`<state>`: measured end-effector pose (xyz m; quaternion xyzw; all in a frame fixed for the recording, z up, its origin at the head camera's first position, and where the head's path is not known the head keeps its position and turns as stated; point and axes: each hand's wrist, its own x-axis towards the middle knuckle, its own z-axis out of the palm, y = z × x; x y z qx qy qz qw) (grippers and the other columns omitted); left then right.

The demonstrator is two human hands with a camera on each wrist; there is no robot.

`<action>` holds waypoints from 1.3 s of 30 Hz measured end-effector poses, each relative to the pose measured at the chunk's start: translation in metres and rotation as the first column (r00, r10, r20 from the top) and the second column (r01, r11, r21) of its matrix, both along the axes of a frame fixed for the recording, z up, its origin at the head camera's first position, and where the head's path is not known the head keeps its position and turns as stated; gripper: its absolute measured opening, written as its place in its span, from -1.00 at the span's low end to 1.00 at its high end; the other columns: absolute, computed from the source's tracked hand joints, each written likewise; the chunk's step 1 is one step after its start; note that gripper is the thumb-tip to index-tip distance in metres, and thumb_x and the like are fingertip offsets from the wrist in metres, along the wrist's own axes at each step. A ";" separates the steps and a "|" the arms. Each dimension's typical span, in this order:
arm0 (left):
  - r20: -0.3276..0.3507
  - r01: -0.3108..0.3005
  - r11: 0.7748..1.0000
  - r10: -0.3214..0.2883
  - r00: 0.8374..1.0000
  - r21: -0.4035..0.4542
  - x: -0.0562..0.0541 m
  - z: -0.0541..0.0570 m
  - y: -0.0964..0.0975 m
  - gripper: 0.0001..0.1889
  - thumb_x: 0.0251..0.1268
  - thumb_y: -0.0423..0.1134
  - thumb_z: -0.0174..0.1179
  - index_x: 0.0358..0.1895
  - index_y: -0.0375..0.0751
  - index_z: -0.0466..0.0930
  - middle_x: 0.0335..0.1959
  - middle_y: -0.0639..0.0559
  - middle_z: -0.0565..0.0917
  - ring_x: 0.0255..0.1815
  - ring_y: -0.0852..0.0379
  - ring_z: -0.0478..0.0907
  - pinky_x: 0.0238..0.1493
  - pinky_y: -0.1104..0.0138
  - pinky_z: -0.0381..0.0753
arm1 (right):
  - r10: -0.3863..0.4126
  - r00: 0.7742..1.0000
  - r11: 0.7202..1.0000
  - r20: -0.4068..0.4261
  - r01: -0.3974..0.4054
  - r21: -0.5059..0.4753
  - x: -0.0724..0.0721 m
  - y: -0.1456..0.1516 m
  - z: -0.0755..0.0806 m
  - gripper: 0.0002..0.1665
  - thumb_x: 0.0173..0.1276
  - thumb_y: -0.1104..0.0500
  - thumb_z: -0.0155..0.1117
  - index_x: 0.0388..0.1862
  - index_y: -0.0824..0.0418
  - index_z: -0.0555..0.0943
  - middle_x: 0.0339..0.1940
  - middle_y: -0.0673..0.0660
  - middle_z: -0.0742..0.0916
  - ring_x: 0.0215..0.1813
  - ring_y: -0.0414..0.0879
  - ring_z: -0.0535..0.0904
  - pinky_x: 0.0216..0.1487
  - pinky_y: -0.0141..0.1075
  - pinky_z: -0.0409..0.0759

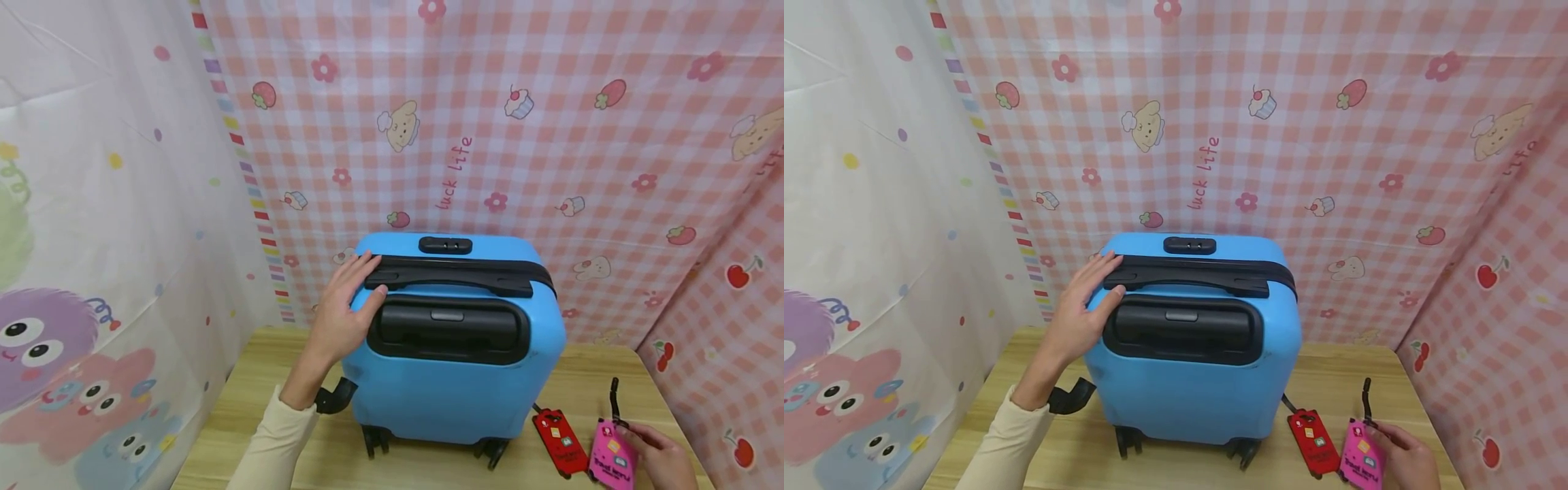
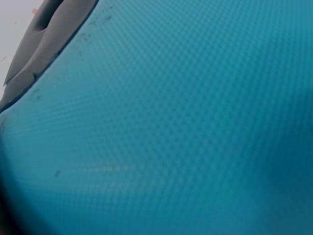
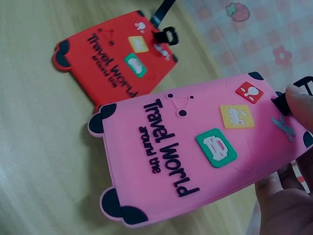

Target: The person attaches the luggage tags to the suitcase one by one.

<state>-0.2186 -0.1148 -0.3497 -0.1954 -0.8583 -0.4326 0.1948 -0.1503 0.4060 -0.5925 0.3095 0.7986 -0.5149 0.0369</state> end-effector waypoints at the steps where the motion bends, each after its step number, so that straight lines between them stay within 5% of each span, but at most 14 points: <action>1: -0.001 0.001 1.000 -0.001 1.000 0.000 0.000 0.000 0.000 -0.47 0.47 0.00 0.07 0.45 0.01 0.38 0.52 0.06 0.30 0.57 0.02 0.07 0.49 -0.16 0.05 | 0.007 1.000 1.000 -0.004 -0.007 -0.003 0.000 0.000 0.002 -0.27 0.14 -0.23 0.48 0.11 0.25 0.69 -0.28 -0.14 0.75 -0.40 -0.48 0.49 -0.28 -0.26 0.61; 6: 0.001 0.000 1.000 0.000 1.000 0.002 0.001 0.000 0.000 -0.47 0.47 0.01 0.07 0.45 0.01 0.38 0.52 0.07 0.30 0.57 -0.01 0.07 0.49 -0.17 0.06 | 0.024 0.999 0.999 -0.042 -0.023 0.022 -0.003 -0.002 0.015 -0.22 0.28 -0.19 0.39 0.27 0.34 0.56 -0.24 -0.23 0.73 -0.39 -0.62 0.44 -0.22 -0.31 0.65; 15: 0.002 -0.004 1.000 0.004 1.000 0.004 0.000 -0.002 -0.001 -0.46 0.47 0.02 0.07 0.45 0.02 0.38 0.52 0.07 0.30 0.58 0.01 0.07 0.50 -0.14 0.05 | 0.015 0.986 0.999 -0.165 -0.010 0.031 -0.006 -0.012 0.050 -0.23 0.40 -0.16 0.26 0.33 0.40 0.47 -0.39 -0.46 0.60 -0.33 -0.59 0.52 -0.33 -0.52 0.59; 22: 0.000 -0.007 1.000 0.007 1.000 0.001 0.000 -0.002 -0.001 -0.46 0.47 0.04 0.07 0.45 0.04 0.38 0.51 0.09 0.30 0.58 0.06 0.06 0.50 -0.13 0.06 | -0.019 0.942 0.999 -0.334 0.003 -0.047 -0.009 -0.022 0.085 -0.81 0.37 -0.08 0.33 -0.12 -0.09 0.73 -0.43 -0.42 0.66 -0.34 -0.50 0.57 -0.35 -0.58 0.54; 27: 0.002 -0.004 1.000 0.004 1.000 0.000 0.000 -0.002 0.000 -0.46 0.47 0.03 0.07 0.45 0.03 0.38 0.51 0.09 0.30 0.58 0.05 0.07 0.50 -0.13 0.06 | -0.033 0.912 0.998 -0.408 0.008 -0.062 -0.011 -0.035 0.115 -0.80 0.33 -0.08 0.36 -0.13 -0.08 0.74 -0.41 -0.41 0.69 -0.33 -0.48 0.58 -0.37 -0.61 0.52; 30: 0.006 -0.003 1.000 0.003 1.000 0.003 0.000 -0.002 0.000 -0.46 0.47 0.03 0.07 0.45 0.04 0.38 0.52 0.09 0.30 0.58 0.06 0.07 0.50 -0.13 0.06 | -0.081 0.834 0.985 -0.546 -0.015 -0.169 -0.013 -0.043 0.129 -0.86 0.34 0.10 0.38 -0.16 0.04 0.77 -0.40 -0.33 0.74 -0.32 -0.45 0.62 -0.34 -0.61 0.56; 35: 0.002 -0.002 1.000 0.002 1.000 0.005 -0.001 -0.001 0.000 -0.47 0.47 0.02 0.07 0.45 0.04 0.38 0.51 0.08 0.30 0.58 0.06 0.07 0.50 -0.13 0.06 | -0.128 0.679 0.929 -0.723 -0.174 -0.328 -0.015 -0.055 0.152 -0.82 0.33 0.35 0.32 -0.17 0.18 0.78 -0.33 -0.14 0.79 -0.27 -0.36 0.69 -0.25 -0.59 0.61; 39: 0.000 -0.001 1.000 0.001 1.000 0.007 -0.001 -0.002 0.000 -0.47 0.47 0.02 0.07 0.45 0.04 0.38 0.51 0.08 0.31 0.57 0.06 0.07 0.50 -0.13 0.06 | -0.140 0.612 0.848 -0.779 -0.332 -0.413 -0.014 -0.059 0.171 -0.77 0.34 0.45 0.23 -0.10 0.33 0.74 -0.24 0.00 0.81 -0.20 -0.25 0.73 -0.18 -0.48 0.66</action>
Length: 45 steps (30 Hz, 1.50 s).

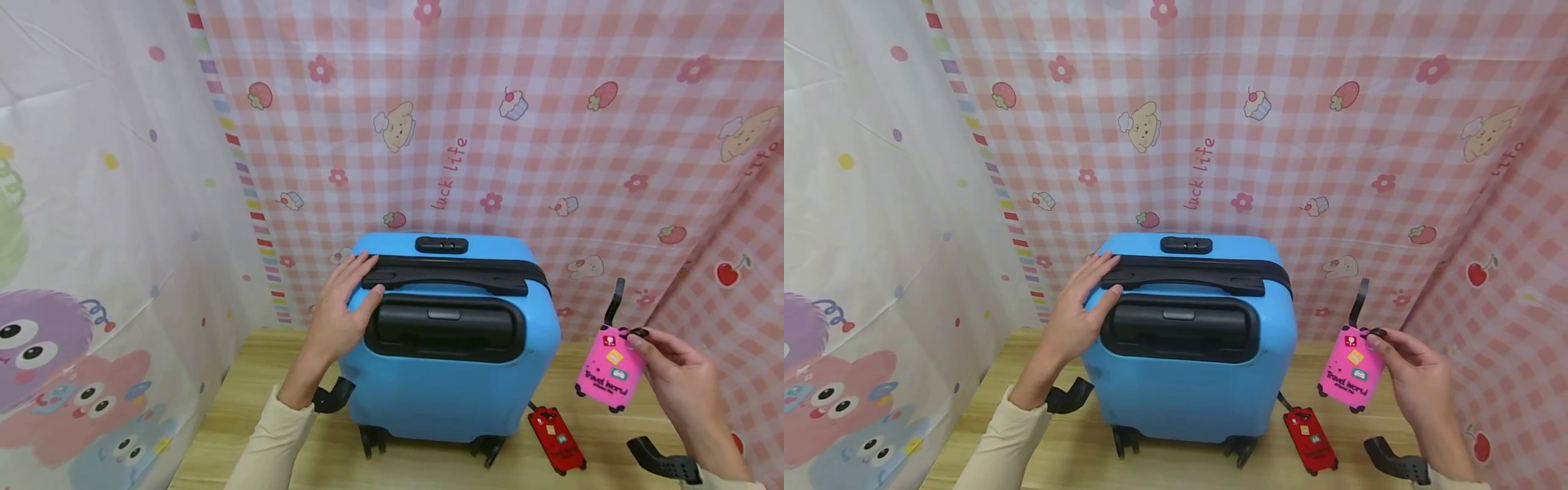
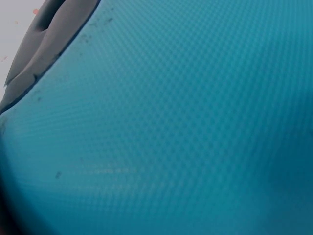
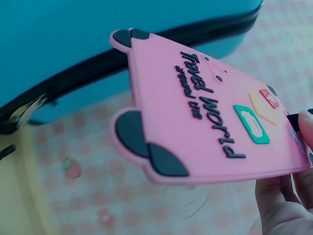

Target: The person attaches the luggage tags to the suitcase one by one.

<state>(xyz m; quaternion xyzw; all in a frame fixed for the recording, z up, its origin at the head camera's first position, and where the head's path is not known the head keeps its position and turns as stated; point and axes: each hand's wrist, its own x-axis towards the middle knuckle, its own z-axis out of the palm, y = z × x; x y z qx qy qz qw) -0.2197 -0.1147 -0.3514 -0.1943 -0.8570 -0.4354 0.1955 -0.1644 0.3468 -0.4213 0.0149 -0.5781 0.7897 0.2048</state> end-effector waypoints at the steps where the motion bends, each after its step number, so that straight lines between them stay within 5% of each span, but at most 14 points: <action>1: 0.000 -0.001 1.000 0.001 1.000 -0.001 0.000 0.000 0.000 -0.47 0.47 0.02 0.08 0.45 0.04 0.38 0.51 0.08 0.31 0.57 0.06 0.08 0.50 -0.13 0.06 | 0.032 0.999 0.998 -0.010 -0.032 -0.045 0.000 -0.001 0.005 -0.76 0.33 0.47 0.23 -0.07 0.37 0.73 -0.22 0.04 0.81 -0.19 -0.22 0.74 -0.17 -0.45 0.67; 5: 0.004 -0.002 1.000 0.002 1.000 -0.001 0.001 0.000 0.000 -0.47 0.47 0.02 0.08 0.44 0.02 0.39 0.51 0.07 0.31 0.57 0.05 0.08 0.50 -0.13 0.06 | 0.014 1.000 1.000 0.000 -0.014 -0.022 0.002 -0.004 0.021 -0.73 0.30 0.44 0.29 -0.02 0.36 0.72 -0.23 0.03 0.80 -0.29 -0.22 0.71 -0.27 -0.49 0.67; 8: 0.009 0.000 1.000 0.000 1.000 -0.001 0.001 0.000 0.000 -0.47 0.47 0.02 0.08 0.45 0.02 0.38 0.51 0.07 0.31 0.57 0.04 0.07 0.50 -0.13 0.06 | -0.033 0.997 0.998 -0.068 0.036 0.045 0.001 -0.009 0.032 -0.74 0.31 0.48 0.26 -0.05 0.37 0.72 -0.29 0.02 0.80 -0.44 -0.21 0.62 -0.50 -0.56 0.54; 15: 0.006 -0.006 1.000 0.006 1.000 -0.002 0.001 -0.002 0.000 -0.47 0.47 0.01 0.08 0.44 0.03 0.39 0.51 0.07 0.31 0.57 0.03 0.08 0.49 -0.15 0.07 | 0.131 0.922 0.987 -0.365 -0.155 -0.038 -0.006 -0.024 0.055 -0.70 0.31 0.69 0.01 -0.08 0.63 0.62 -0.22 0.25 0.79 -0.19 -0.05 0.76 -0.13 -0.35 0.68; 21: 0.003 -0.004 1.000 0.004 1.000 -0.003 0.000 -0.002 0.000 -0.47 0.47 0.02 0.07 0.45 0.04 0.39 0.51 0.07 0.31 0.57 0.03 0.08 0.49 -0.15 0.07 | 0.182 0.901 0.978 -0.393 -0.208 -0.023 -0.008 -0.037 0.073 -0.71 0.31 0.70 -0.02 -0.10 0.66 0.60 -0.22 0.28 0.78 -0.18 -0.02 0.75 -0.14 -0.32 0.69; 28: 0.005 -0.003 1.000 0.003 1.000 0.005 0.001 0.000 0.000 -0.47 0.46 0.01 0.08 0.45 0.02 0.39 0.51 0.07 0.31 0.57 0.01 0.08 0.48 -0.17 0.07 | 0.223 0.915 0.973 -0.337 -0.231 0.017 -0.006 -0.057 0.091 -0.71 0.33 0.66 0.02 -0.02 0.64 0.58 -0.15 0.26 0.78 -0.16 -0.02 0.73 -0.13 -0.32 0.70; 31: 0.001 -0.004 1.000 0.004 1.000 0.003 0.001 0.001 0.000 -0.47 0.46 0.01 0.08 0.45 0.01 0.39 0.51 0.06 0.31 0.57 0.02 0.08 0.48 -0.17 0.07 | 0.275 0.882 0.960 -0.382 -0.276 0.054 -0.009 -0.067 0.097 -0.70 0.32 0.68 -0.01 -0.02 0.67 0.57 -0.13 0.28 0.77 -0.14 0.00 0.72 -0.10 -0.31 0.70; 37: 0.006 0.000 1.000 0.000 1.000 0.001 0.001 0.000 0.000 -0.46 0.47 0.01 0.08 0.45 0.02 0.38 0.52 0.06 0.30 0.57 0.03 0.07 0.48 -0.17 0.06 | 0.415 0.763 0.907 -0.495 -0.388 0.163 -0.016 -0.087 0.104 -0.70 0.32 0.70 -0.05 -0.02 0.72 0.54 -0.09 0.32 0.75 -0.07 0.04 0.68 -0.03 -0.31 0.68; 45: 0.006 -0.003 1.000 0.003 1.000 -0.001 0.001 0.001 0.000 -0.46 0.47 0.01 0.08 0.45 0.02 0.38 0.52 0.07 0.30 0.57 0.03 0.07 0.48 -0.17 0.06 | 0.487 0.750 0.873 -0.448 -0.420 0.247 -0.018 -0.108 0.108 -0.67 0.36 0.65 -0.04 0.04 0.64 0.55 -0.01 0.28 0.72 0.02 0.02 0.64 -0.01 -0.33 0.67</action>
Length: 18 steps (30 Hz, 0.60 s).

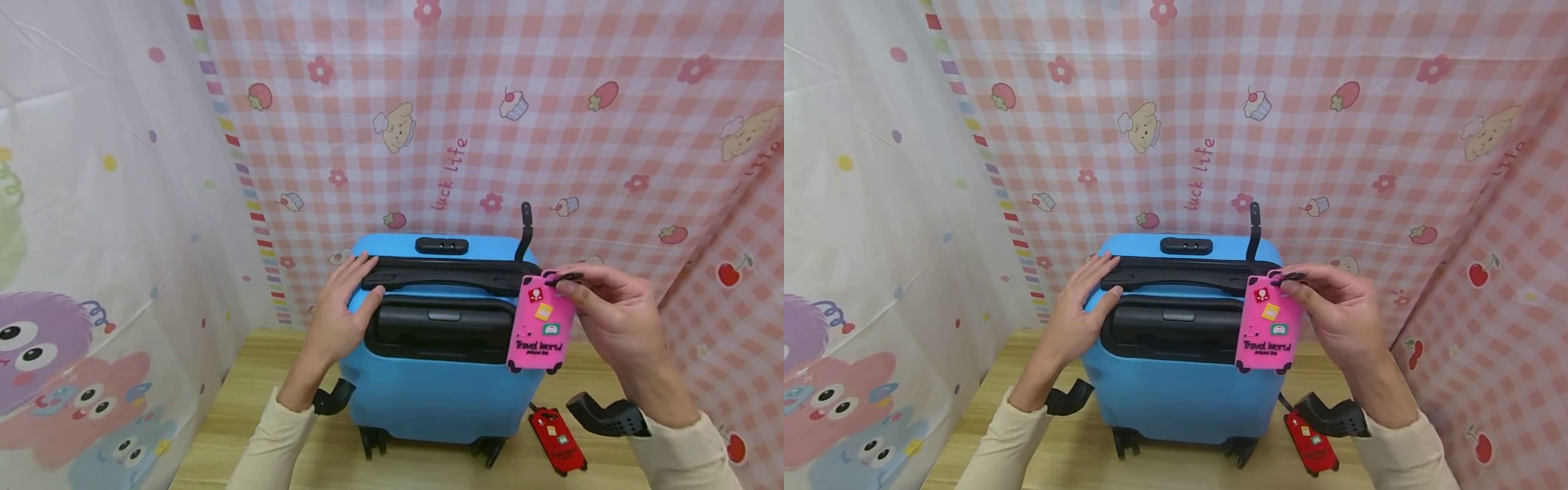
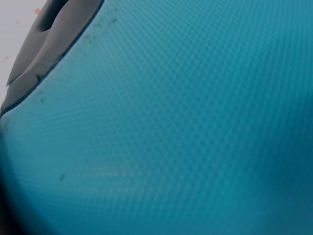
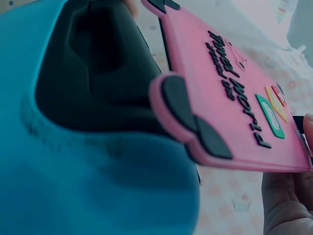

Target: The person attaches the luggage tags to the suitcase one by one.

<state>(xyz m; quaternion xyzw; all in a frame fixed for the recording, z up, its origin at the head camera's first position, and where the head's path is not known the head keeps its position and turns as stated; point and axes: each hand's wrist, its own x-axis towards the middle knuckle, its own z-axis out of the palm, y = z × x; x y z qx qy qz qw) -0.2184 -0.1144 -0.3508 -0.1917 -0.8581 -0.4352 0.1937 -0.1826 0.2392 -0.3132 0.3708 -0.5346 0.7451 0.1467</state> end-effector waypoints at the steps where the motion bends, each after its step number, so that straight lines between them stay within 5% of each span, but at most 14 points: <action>1: -0.001 0.001 1.000 -0.001 1.000 0.000 0.000 0.000 0.000 -0.46 0.47 0.01 0.08 0.45 0.01 0.38 0.52 0.07 0.30 0.57 0.03 0.07 0.48 -0.17 0.06 | 0.008 1.000 1.000 -0.006 -0.007 0.004 -0.001 -0.002 0.000 -0.67 0.36 0.65 -0.04 0.04 0.63 0.56 -0.01 0.28 0.72 0.01 0.02 0.65 -0.02 -0.33 0.67; 10: 0.016 0.009 1.000 -0.009 1.000 -0.002 0.000 0.002 0.001 -0.46 0.47 0.02 0.07 0.45 0.01 0.38 0.52 0.06 0.29 0.58 0.03 0.06 0.49 -0.17 0.04 | -0.048 0.999 0.993 0.001 0.047 0.107 0.000 -0.021 0.001 -0.70 0.37 0.57 0.09 0.02 0.52 0.63 -0.05 0.16 0.75 -0.07 -0.07 0.68 -0.11 -0.36 0.69; 18: 0.007 0.025 0.998 -0.024 1.000 -0.052 0.001 0.011 -0.001 -0.47 0.45 -0.04 0.09 0.43 -0.05 0.40 0.52 -0.03 0.30 0.57 -0.07 0.08 0.49 -0.17 0.04 | -0.017 0.999 0.974 0.027 0.011 0.224 0.002 -0.034 0.001 -0.74 0.38 0.54 0.12 -0.05 0.42 0.68 -0.07 0.06 0.76 -0.03 -0.10 0.68 -0.17 -0.37 0.68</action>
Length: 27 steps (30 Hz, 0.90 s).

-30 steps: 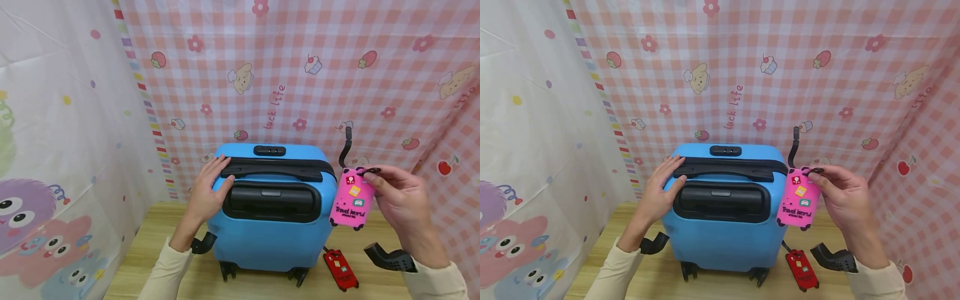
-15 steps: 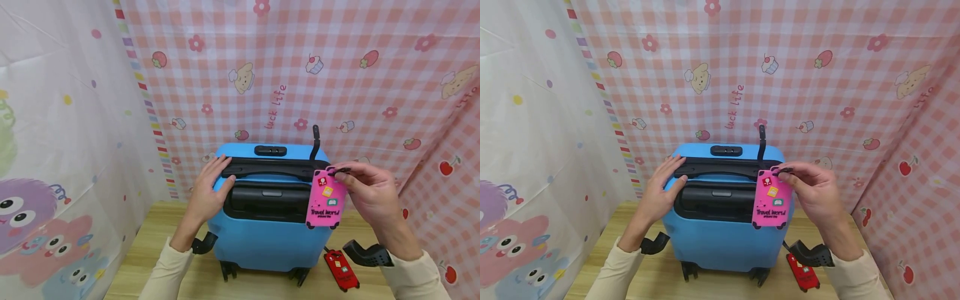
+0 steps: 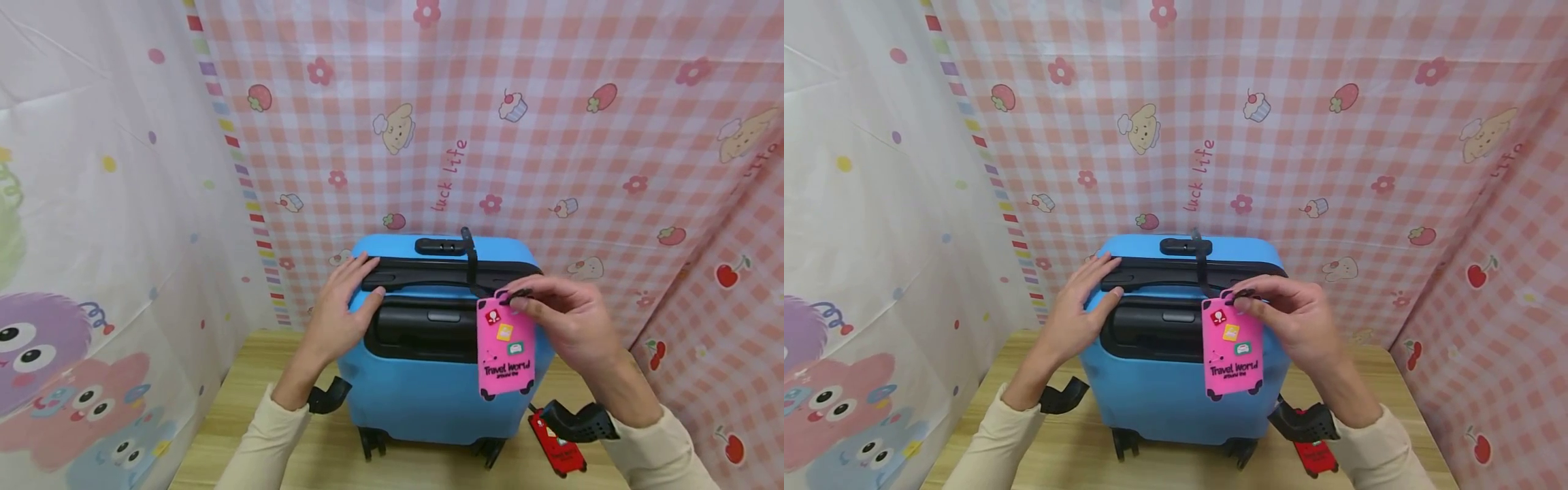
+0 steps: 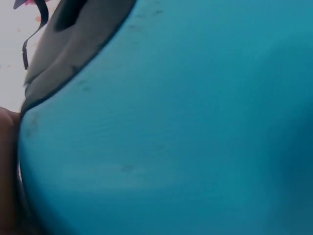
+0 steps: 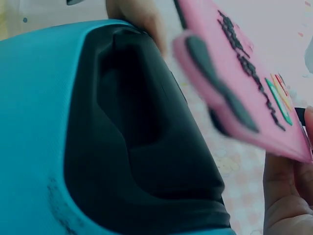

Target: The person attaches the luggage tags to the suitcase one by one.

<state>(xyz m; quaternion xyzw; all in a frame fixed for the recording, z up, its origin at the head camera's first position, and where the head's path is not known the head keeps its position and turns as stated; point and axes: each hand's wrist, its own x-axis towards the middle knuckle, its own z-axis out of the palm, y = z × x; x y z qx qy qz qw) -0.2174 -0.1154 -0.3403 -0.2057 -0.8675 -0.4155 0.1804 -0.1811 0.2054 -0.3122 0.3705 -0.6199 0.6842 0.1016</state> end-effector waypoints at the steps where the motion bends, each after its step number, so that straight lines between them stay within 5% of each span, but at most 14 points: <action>1: -0.006 0.002 1.000 -0.002 1.000 -0.005 0.000 0.001 0.000 -0.48 0.45 -0.05 0.10 0.42 -0.06 0.42 0.50 -0.05 0.32 0.56 -0.09 0.09 0.49 -0.17 0.04 | -0.001 1.000 1.000 0.009 0.001 0.015 0.000 -0.001 0.000 -0.73 0.37 0.54 0.13 -0.06 0.40 0.68 -0.08 0.05 0.76 -0.04 -0.10 0.68 -0.18 -0.37 0.68; 6: -0.049 0.018 1.000 -0.018 0.999 -0.008 0.003 0.012 0.005 -0.55 0.45 -0.11 0.11 0.35 -0.08 0.49 0.40 -0.08 0.45 0.51 -0.12 0.18 0.47 -0.16 0.11 | -0.010 0.999 0.997 0.049 0.006 0.080 0.002 -0.007 0.003 -0.69 0.36 0.55 0.14 -0.09 0.31 0.71 -0.10 0.08 0.76 -0.11 -0.11 0.68 -0.27 -0.36 0.70; 14: -0.049 0.123 0.992 -0.123 0.991 -0.001 0.010 0.034 0.023 -0.55 0.47 -0.05 0.11 0.34 -0.06 0.51 0.27 0.06 0.57 0.32 0.06 0.42 0.36 -0.01 0.37 | -0.071 0.993 0.979 0.089 0.052 0.195 0.005 -0.014 0.003 -0.77 0.37 0.50 0.17 -0.08 0.40 0.69 -0.11 0.07 0.76 -0.22 -0.07 0.67 -0.34 -0.27 0.71; 27: -0.220 0.213 0.975 -0.222 0.950 -0.065 0.007 0.033 0.040 -0.68 0.38 -0.15 0.24 0.13 -0.11 0.69 0.10 0.02 0.70 0.22 0.05 0.54 0.32 0.08 0.43 | 0.028 0.994 0.963 0.102 -0.054 0.264 0.006 -0.020 0.000 -0.75 0.39 0.47 0.16 -0.05 0.33 0.69 -0.15 0.04 0.75 -0.31 -0.05 0.67 -0.37 -0.19 0.72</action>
